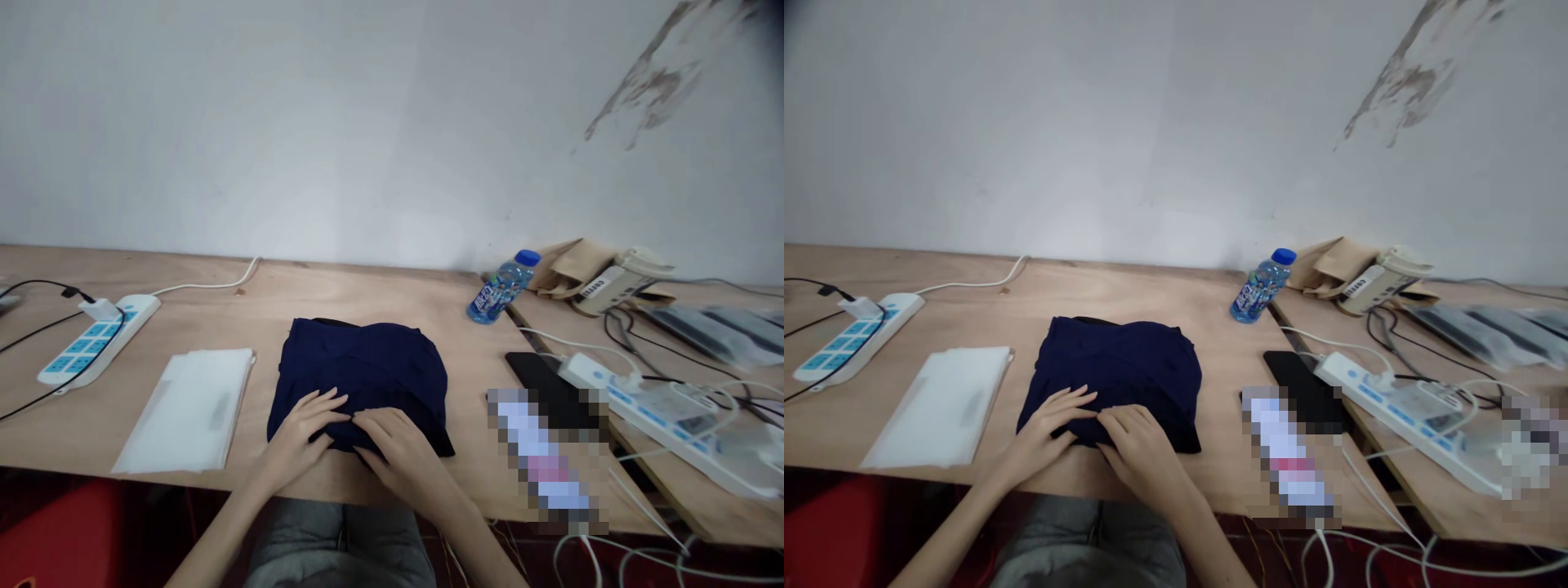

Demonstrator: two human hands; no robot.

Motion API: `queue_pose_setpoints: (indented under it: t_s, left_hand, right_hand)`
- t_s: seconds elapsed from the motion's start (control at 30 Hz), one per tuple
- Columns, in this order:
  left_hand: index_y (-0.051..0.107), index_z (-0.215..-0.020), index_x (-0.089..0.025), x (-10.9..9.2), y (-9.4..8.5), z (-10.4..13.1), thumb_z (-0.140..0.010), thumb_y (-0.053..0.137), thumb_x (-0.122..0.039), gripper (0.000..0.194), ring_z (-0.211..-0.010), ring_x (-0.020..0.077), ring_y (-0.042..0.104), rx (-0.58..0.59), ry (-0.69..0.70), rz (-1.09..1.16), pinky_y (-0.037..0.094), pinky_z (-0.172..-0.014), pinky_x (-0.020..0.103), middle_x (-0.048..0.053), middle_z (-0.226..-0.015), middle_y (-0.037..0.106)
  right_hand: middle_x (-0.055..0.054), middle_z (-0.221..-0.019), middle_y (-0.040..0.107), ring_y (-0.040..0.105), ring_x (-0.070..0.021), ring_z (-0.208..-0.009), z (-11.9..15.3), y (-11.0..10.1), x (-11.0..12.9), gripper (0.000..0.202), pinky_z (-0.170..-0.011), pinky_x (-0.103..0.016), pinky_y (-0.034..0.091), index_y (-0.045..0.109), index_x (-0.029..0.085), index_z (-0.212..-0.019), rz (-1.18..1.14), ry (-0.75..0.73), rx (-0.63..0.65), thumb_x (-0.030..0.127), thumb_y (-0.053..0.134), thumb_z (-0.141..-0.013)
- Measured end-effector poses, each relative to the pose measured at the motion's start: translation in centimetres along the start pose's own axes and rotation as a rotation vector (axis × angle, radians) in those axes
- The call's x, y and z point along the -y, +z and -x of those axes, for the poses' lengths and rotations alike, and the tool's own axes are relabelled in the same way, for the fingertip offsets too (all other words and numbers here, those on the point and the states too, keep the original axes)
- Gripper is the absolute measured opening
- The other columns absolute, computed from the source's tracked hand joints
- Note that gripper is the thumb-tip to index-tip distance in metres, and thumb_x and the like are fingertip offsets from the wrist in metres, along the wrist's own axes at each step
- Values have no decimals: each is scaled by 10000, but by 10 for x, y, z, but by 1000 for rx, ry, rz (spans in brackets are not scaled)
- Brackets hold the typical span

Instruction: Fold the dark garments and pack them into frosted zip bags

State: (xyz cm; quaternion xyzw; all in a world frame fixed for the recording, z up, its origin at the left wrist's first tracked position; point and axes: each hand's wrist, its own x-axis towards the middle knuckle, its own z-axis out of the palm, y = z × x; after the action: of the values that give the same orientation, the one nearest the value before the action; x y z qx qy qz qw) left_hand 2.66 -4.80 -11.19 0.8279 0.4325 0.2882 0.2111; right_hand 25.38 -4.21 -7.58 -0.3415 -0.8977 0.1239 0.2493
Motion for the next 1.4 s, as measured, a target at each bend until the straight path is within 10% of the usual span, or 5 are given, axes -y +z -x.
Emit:
queue_pose_setpoints:
  t_s: [0.23,0.6,0.77,1.07,1.4]
  left_hand:
    - [623,-1185,-298,-2,1,1,-871,488,-117,386,-1310,221,496,-58,-26,17,390,-1100,508,38,-1325,612]
    - [532,-1142,-218,-7,13,-35,-898,533,-396,302,-672,178,628,-424,-457,179,517,-692,309,-24,-686,621]
    - [537,-1091,-211,-5,22,-48,-876,573,-322,245,-927,251,612,-605,-421,-160,498,-840,416,66,-898,627]
    - [408,-1432,-264,3,17,-41,-853,357,-7,636,-1381,209,400,-52,14,-355,218,-1177,530,40,-1434,515]
    - [487,-1382,-303,18,6,-32,-972,414,-287,416,-1396,267,376,-112,-92,-360,200,-1155,602,36,-1411,539]
  right_hand:
    - [-114,-1256,643,576,-285,-1208,29,1,-15,351,-982,-487,509,582,211,-1227,28,80,-72,177,548,-880]
    - [-28,-864,684,612,-177,-612,-21,-3,-53,227,-596,-285,470,552,222,-1066,-267,551,-159,368,476,-910]
    - [-43,-792,634,602,-201,-662,-30,12,-61,213,-631,-314,483,579,188,-1007,-109,612,-297,322,511,-856]
    - [-95,-1321,598,517,-234,-1265,-16,26,-16,420,-1052,-446,453,593,208,-1237,32,215,-311,83,369,-905]
    - [-126,-1285,621,575,-247,-1205,-16,39,-37,346,-1013,-468,488,610,187,-1216,-18,299,-200,142,424,-928]
